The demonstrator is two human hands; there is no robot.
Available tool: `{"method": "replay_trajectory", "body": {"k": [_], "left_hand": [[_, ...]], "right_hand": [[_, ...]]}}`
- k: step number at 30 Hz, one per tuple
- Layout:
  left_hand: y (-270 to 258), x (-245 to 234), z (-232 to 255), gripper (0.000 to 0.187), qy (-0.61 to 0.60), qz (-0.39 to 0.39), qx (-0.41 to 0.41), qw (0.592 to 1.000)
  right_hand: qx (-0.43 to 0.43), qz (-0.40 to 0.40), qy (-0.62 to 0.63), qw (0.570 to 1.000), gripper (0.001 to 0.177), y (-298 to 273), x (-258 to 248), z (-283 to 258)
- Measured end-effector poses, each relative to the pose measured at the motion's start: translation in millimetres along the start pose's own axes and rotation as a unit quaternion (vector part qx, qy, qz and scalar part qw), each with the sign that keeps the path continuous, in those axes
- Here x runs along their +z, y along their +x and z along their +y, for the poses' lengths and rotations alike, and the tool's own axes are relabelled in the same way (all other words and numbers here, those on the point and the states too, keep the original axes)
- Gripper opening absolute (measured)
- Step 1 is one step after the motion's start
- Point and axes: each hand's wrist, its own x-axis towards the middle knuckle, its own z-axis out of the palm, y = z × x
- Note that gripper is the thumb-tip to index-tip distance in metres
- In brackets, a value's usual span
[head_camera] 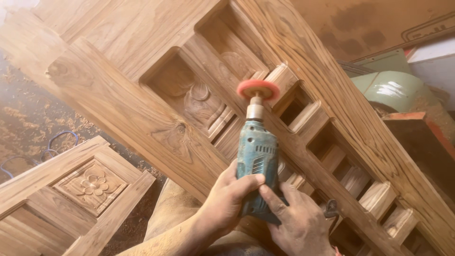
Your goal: The person sands the surface and inside edges of a carved wooden headboard using a rotary sanding tool held in both hands.
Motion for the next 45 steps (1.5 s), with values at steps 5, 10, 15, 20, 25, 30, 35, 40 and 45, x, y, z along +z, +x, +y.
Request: {"method": "replay_trajectory", "body": {"k": [5,10,15,20,25,30,35,40,45], "left_hand": [[0,-3,9,0.058,-0.009,0.010,0.011,1.000],[23,3,4,0.062,-0.002,-0.042,0.002,0.999],[71,19,12,0.061,0.035,-0.053,-0.015,0.998],[94,26,28,0.060,0.004,-0.078,0.034,0.996],[57,24,38,0.058,0.040,-0.023,-0.049,0.998],[23,15,11,0.056,0.010,-0.008,0.014,1.000],[15,9,1,0.053,0.002,0.003,0.025,1.000],[26,2,16,0.048,-0.014,-0.019,0.046,0.999],[37,-4,35,0.048,-0.011,0.018,0.046,0.999]], "right_hand": [[-0.010,0.027,0.001,1.000,0.111,8,3,-6],[0.009,0.032,-0.014,0.999,0.119,1,6,8],[0.021,0.040,-0.056,0.997,0.109,21,4,47],[0.040,0.025,-0.084,0.995,0.100,49,-15,55],[0.042,0.014,-0.066,0.997,0.102,39,-17,26],[0.040,0.020,-0.034,0.998,0.102,10,-7,10],[0.028,0.006,-0.035,0.999,0.098,3,1,14],[0.026,-0.003,-0.012,1.000,0.098,26,2,13],[0.015,0.027,-0.012,0.999,0.098,58,1,2]]}}
